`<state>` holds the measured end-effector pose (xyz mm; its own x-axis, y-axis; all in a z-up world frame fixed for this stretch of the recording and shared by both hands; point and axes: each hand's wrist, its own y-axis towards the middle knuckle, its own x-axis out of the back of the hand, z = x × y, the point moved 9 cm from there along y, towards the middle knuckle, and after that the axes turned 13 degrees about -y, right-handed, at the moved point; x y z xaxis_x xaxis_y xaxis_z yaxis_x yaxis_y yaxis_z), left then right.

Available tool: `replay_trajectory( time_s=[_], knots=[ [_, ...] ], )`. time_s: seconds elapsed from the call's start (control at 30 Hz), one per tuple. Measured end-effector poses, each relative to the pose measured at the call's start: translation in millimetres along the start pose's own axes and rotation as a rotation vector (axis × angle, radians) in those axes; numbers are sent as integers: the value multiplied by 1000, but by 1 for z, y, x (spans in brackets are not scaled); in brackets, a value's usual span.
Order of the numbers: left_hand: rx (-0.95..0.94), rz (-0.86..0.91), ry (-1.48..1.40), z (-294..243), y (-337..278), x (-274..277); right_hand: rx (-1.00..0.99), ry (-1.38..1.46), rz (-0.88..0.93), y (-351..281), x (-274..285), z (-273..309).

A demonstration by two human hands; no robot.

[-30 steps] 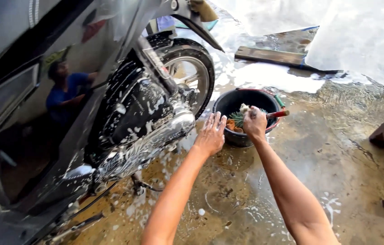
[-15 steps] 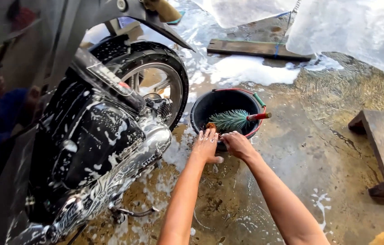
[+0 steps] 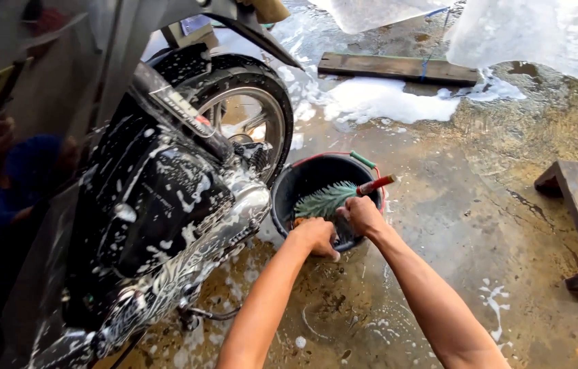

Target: Washing the engine and side panels of a motorcycle using a brush and soapy water.

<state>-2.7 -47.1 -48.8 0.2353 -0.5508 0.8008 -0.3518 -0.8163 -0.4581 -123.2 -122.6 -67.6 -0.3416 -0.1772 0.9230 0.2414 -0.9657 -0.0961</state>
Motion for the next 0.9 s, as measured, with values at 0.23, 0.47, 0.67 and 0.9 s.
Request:
replay_trajectory(
  time_s=[0.23,0.47,0.67,0.9],
  knots=[
    [152,250,72,19,-36,-53,278,-393,23,-55,-7,94],
    [392,302,136,29,-152,-44,537,-231,305,-75,-95,124],
    [758,921,-219,113,-185,-193,646,-390,157,-136,-53,181],
    [378,15,146,161,-180,-162,846,-449,442,-147,-164,205]
  ],
)
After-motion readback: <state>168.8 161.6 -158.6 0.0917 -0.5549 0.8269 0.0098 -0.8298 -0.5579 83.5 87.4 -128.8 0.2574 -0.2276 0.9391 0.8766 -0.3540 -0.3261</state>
